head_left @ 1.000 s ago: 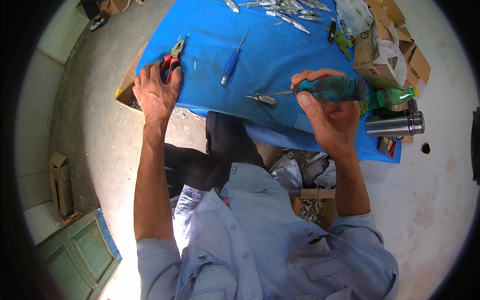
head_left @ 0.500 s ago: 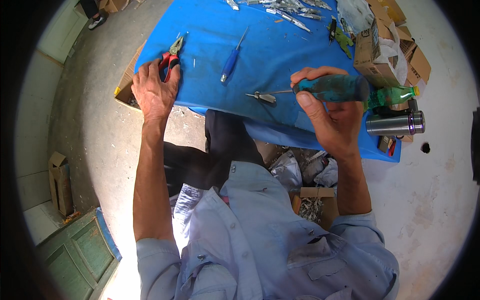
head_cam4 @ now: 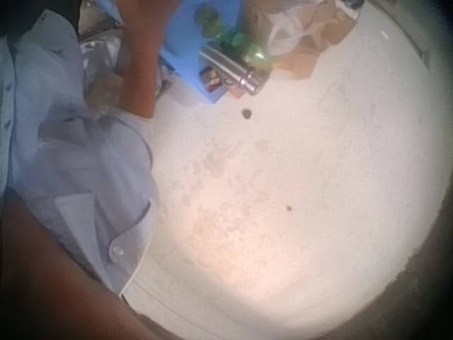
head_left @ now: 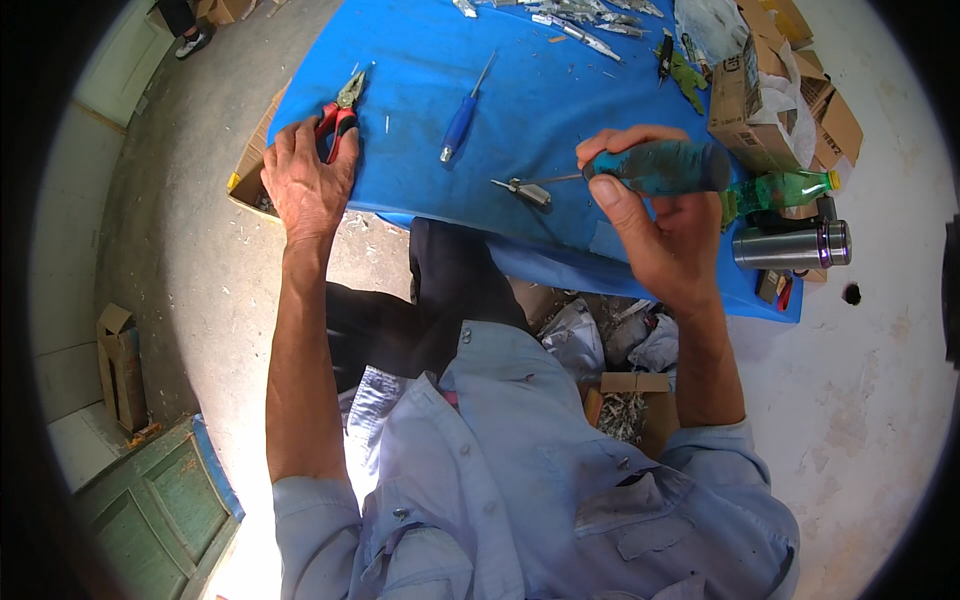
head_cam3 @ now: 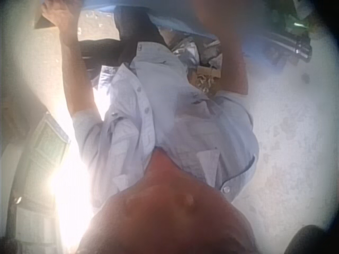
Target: The person attaches small metal components to a central aluminum frame, using pliers and a screwdriver to secure them before measuring the final assembly with a caliper.
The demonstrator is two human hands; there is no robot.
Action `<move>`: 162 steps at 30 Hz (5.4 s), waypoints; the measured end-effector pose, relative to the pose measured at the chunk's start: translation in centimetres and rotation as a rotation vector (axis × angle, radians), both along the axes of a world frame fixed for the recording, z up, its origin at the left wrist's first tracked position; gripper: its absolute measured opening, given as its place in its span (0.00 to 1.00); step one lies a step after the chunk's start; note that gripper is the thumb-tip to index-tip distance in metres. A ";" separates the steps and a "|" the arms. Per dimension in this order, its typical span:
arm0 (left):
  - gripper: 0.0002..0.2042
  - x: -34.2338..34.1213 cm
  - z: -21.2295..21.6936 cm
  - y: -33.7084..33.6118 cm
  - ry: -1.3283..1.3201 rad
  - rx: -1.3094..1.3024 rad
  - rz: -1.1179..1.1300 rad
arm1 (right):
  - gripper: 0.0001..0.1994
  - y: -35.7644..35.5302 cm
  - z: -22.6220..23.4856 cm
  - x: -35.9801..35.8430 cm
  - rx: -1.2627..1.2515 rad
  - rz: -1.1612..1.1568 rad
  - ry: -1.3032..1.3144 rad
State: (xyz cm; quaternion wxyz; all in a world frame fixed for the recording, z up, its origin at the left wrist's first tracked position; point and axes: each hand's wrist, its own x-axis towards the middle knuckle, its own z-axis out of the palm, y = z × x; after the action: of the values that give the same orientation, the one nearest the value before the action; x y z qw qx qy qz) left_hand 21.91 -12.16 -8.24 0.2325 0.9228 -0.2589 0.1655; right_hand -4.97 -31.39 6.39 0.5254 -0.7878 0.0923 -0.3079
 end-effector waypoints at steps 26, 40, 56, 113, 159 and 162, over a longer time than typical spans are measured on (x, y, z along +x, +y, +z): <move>0.32 0.1 -0.3 -0.1 -0.012 -0.016 -0.001 | 0.07 -1.7 0.3 1.5 0.023 0.075 0.080; 0.34 0.3 -0.7 -0.1 0.024 0.013 0.011 | 0.06 -1.8 0.5 1.5 0.023 0.082 0.076; 0.32 0.3 -0.8 0.0 -0.023 -0.013 -0.006 | 0.13 -2.6 0.7 1.6 -0.054 0.137 0.167; 0.30 -10.3 5.6 2.7 1.014 -0.641 -0.118 | 0.15 -2.3 -0.8 -2.1 0.117 0.054 -0.071; 0.31 -12.4 8.7 4.0 0.911 -0.609 -0.216 | 0.13 -1.7 -0.6 0.7 -0.301 0.015 -0.035; 0.31 -12.3 8.6 3.5 0.925 -0.625 -0.243 | 0.13 -2.0 -0.6 0.7 -0.302 0.010 -0.003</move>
State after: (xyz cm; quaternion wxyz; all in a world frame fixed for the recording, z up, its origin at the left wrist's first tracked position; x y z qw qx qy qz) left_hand 9.58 -8.68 0.39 0.6008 0.7502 -0.1733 -0.2150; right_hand -4.30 -33.43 5.79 0.4028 -0.8578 0.0400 -0.3168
